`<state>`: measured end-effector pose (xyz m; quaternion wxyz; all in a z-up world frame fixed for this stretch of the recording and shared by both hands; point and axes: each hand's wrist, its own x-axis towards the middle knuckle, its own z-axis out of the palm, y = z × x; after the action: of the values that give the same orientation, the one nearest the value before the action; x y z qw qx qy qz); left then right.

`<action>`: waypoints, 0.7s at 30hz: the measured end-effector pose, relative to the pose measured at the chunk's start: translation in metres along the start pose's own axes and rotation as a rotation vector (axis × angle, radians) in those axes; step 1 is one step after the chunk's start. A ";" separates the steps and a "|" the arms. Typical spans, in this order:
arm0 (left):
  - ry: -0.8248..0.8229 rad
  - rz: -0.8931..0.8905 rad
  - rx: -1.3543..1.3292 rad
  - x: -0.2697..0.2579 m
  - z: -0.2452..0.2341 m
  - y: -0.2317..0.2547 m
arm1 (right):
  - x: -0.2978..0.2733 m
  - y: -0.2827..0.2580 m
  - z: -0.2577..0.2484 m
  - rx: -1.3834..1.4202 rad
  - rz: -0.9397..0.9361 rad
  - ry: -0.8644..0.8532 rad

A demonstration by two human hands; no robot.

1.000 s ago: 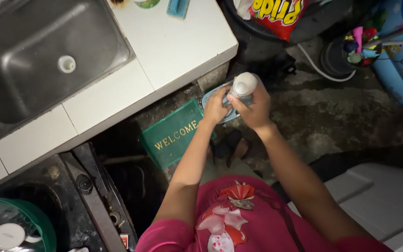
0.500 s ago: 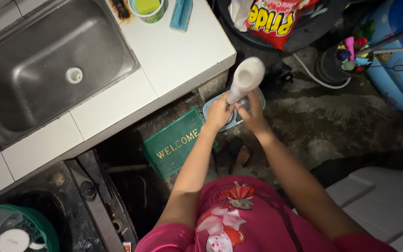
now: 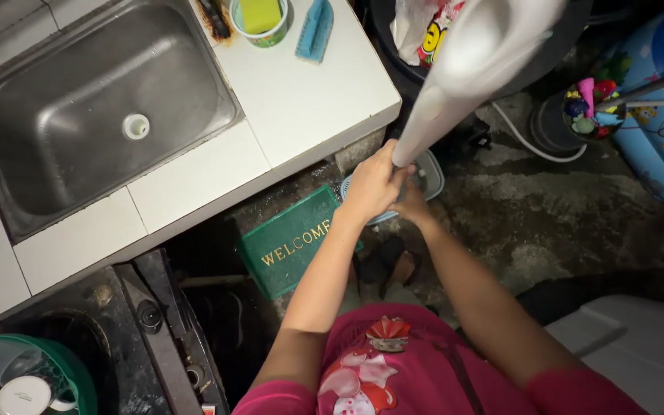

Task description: Mopping the tiled floor in a bedroom area.

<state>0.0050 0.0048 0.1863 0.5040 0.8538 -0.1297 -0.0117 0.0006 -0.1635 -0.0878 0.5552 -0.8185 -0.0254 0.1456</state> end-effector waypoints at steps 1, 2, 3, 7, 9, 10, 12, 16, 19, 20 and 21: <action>0.007 0.003 0.002 0.003 -0.006 0.011 | 0.000 -0.024 -0.002 -0.002 -0.007 -0.002; 0.017 0.029 0.020 0.007 -0.012 0.023 | 0.001 -0.049 -0.003 0.095 -0.147 0.009; 0.028 0.056 0.037 0.011 -0.018 0.035 | 0.001 -0.074 -0.005 0.192 -0.287 0.019; 0.051 0.066 0.083 0.021 -0.034 0.067 | -0.001 -0.115 -0.004 0.168 -0.291 0.029; 0.045 0.078 0.076 0.025 -0.040 0.082 | 0.000 -0.128 -0.006 0.149 -0.288 0.041; 0.048 0.083 0.077 0.026 -0.039 0.084 | -0.001 -0.132 -0.008 0.139 -0.286 0.049; 0.048 0.088 0.088 0.027 -0.036 0.090 | -0.002 -0.138 -0.012 0.119 -0.281 0.067; 0.050 0.103 0.093 0.026 -0.028 0.099 | -0.013 -0.144 -0.025 0.078 -0.257 0.107; 0.045 0.115 0.096 0.025 -0.023 0.109 | -0.023 -0.148 -0.039 0.043 -0.236 0.138; 0.047 0.123 0.107 0.025 -0.021 0.112 | -0.026 -0.149 -0.044 0.031 -0.228 0.153; 0.049 0.131 0.119 0.025 -0.019 0.115 | -0.030 -0.150 -0.048 0.019 -0.220 0.167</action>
<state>0.0083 -0.0375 0.2981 0.4553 0.8718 -0.1736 0.0499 0.0026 -0.1554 0.0728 0.5757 -0.8148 -0.0673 0.0157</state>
